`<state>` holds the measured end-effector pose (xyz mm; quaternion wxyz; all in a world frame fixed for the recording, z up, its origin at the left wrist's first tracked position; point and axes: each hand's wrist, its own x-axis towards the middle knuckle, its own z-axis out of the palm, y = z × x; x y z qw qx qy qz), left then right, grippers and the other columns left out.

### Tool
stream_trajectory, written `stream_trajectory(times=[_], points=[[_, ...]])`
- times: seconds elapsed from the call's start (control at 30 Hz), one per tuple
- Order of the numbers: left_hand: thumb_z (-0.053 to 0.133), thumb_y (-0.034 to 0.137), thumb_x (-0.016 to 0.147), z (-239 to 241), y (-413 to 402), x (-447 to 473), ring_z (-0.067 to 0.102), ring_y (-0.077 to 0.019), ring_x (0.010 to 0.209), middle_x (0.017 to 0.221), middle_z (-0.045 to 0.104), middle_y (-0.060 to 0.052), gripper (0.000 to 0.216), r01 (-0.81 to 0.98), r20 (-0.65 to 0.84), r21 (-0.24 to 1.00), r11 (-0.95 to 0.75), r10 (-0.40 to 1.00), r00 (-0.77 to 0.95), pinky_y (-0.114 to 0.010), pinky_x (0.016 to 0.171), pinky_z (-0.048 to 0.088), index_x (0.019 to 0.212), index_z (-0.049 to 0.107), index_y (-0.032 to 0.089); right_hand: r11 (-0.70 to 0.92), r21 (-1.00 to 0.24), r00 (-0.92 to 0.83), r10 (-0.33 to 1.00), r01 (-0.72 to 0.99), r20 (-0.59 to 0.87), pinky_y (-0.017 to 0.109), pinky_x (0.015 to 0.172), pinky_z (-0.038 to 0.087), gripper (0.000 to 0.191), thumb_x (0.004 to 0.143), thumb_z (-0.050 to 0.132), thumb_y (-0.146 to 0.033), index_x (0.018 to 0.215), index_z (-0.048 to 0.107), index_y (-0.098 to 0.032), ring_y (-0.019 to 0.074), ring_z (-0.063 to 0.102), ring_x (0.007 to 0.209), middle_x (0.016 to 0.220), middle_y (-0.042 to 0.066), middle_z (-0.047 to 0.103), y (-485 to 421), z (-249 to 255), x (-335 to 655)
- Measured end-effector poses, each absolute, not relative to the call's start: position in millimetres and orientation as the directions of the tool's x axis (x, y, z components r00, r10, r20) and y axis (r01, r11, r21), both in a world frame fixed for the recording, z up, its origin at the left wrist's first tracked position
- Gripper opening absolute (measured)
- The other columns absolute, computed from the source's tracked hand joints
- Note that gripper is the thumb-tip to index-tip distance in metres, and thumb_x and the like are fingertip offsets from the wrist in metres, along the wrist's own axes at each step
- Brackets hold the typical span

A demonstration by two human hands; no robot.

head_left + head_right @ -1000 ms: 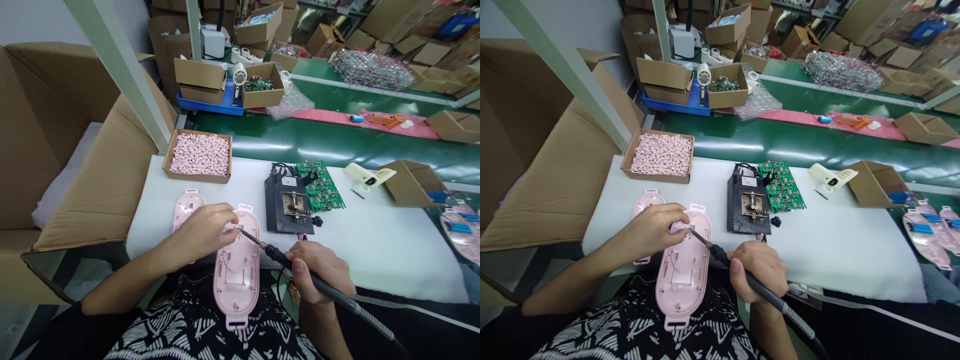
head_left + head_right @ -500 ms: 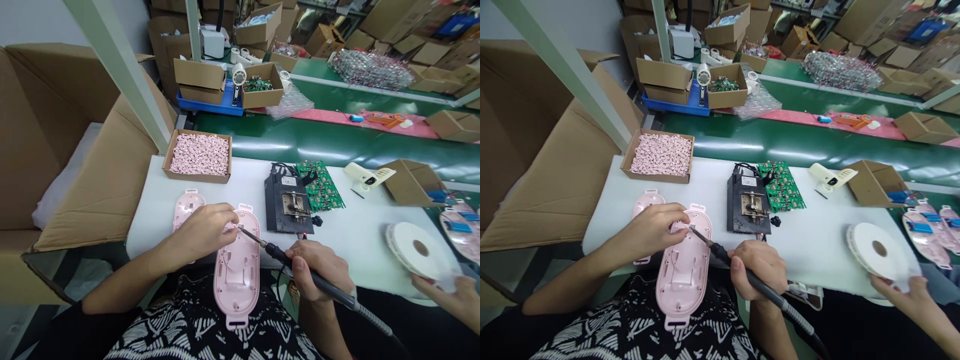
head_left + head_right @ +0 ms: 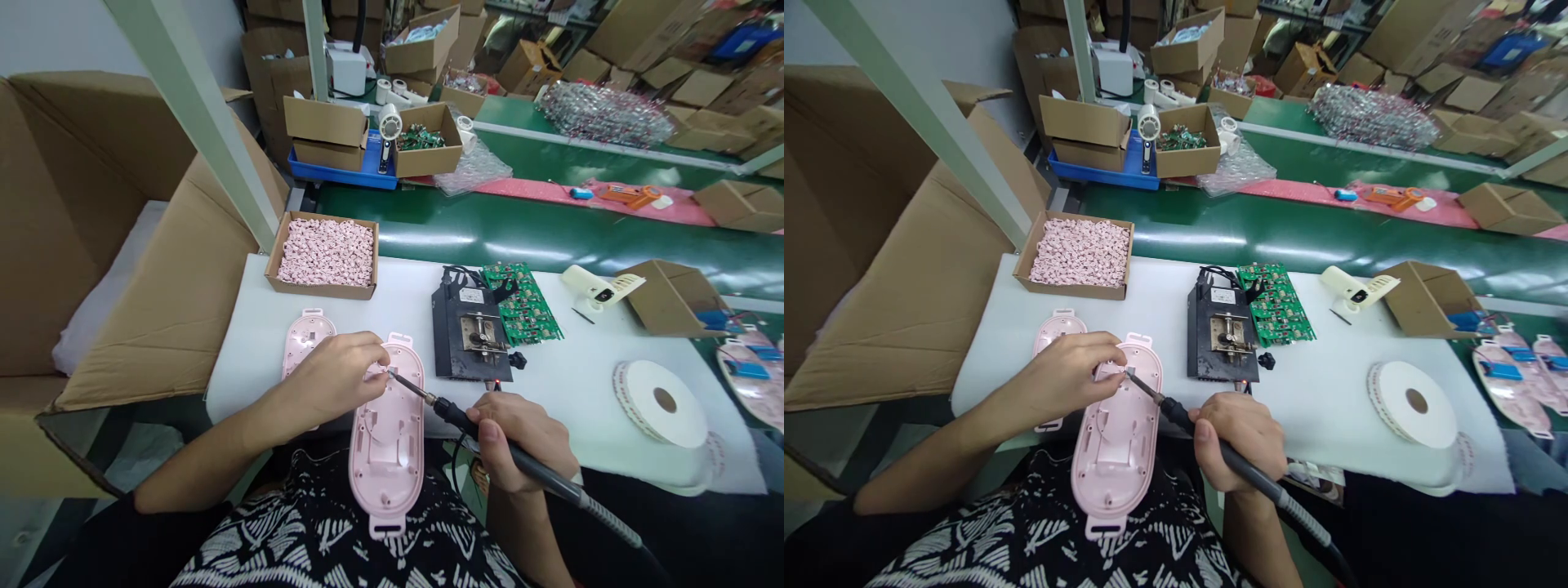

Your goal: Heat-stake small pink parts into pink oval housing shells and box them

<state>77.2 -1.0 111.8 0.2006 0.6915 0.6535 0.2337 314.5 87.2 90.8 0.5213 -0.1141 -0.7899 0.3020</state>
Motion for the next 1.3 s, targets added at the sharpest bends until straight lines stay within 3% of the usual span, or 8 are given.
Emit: stream_trajectory(times=[1.3], points=[[0.062, 0.018, 0.088, 114.4, -3.2, 78.3, 0.066, -0.0171, 0.085, 0.095, 0.07, -0.001, 0.011, 0.824, 0.05, 0.564, -0.052, 0.998, 0.029, -0.032, 0.077, 0.051, 0.094, 0.071, 0.016, 0.772, -0.624, -0.441, 0.522, -0.121, 0.73, 0.024, 0.046, 0.049, 0.018, 0.078, 0.056, -0.002, 0.07, 0.061, -0.017, 0.0121, 0.058, 0.046, 0.055, -0.003, 0.058, 87.5, 87.0, 314.6]])
